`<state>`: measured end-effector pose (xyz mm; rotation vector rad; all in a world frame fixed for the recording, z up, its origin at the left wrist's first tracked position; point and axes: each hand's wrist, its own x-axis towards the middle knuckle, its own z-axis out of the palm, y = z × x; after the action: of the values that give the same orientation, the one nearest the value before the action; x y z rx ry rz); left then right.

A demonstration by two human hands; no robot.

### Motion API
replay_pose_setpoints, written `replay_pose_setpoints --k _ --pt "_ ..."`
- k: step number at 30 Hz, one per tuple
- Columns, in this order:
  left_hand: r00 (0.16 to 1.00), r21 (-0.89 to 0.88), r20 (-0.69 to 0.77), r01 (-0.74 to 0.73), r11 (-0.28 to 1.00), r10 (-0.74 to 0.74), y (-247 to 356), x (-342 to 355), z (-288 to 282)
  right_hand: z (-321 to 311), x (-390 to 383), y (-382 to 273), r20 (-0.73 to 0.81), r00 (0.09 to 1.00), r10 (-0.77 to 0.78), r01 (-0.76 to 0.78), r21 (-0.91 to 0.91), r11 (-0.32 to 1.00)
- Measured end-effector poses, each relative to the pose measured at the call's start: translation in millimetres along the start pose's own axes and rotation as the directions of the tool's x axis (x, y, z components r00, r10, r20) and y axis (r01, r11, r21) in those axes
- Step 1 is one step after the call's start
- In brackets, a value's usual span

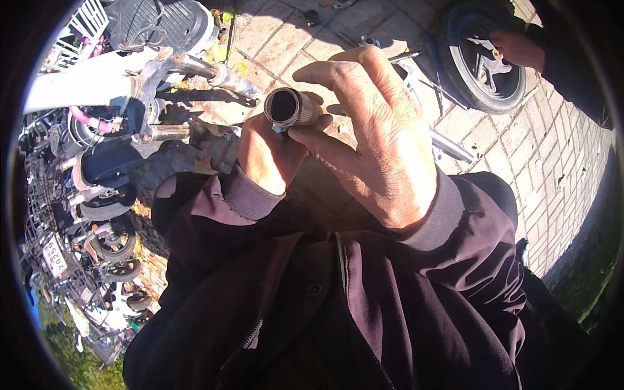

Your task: The person disassembles a bicycle fork stanchion, removes a seal, and reassembles the components. They briefly retrieve a phone from their jacket pocket and return it before continuing to manipulate the fork parts.

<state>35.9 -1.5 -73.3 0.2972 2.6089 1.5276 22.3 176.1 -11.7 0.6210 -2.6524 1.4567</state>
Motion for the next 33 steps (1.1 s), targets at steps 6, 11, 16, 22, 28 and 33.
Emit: replay_pose_setpoints --k 6,11,16,22,28,33 --pt "0.992 0.477 0.104 0.011 0.879 -0.069 -8.6 2.4 4.4 1.1 0.6 -6.2 0.068 0.944 -0.322 0.308 -0.534 0.788" --pt "0.972 0.391 0.167 0.092 0.916 -0.168 -9.7 1.5 10.2 18.4 -0.5 1.7 0.146 0.963 -0.226 0.266 -0.635 0.725" --pt "0.985 0.28 0.122 0.086 0.956 -0.124 -6.3 1.7 11.3 15.4 -4.8 2.7 0.127 0.974 -0.19 0.228 -0.571 0.789" --pt "0.983 0.332 0.104 0.111 0.937 -0.154 0.4 -0.1 7.9 10.0 0.4 14.7 0.085 0.951 -0.296 0.287 -0.595 0.751" --pt "0.977 0.273 0.122 0.136 0.952 -0.174 -3.1 1.0 8.9 3.6 -4.7 27.4 0.139 0.95 -0.278 0.307 -0.559 0.77" --pt "0.971 0.167 0.139 0.171 0.971 -0.195 -5.3 1.7 9.4 8.0 -12.5 34.6 0.179 0.922 -0.345 0.369 -0.682 0.632"
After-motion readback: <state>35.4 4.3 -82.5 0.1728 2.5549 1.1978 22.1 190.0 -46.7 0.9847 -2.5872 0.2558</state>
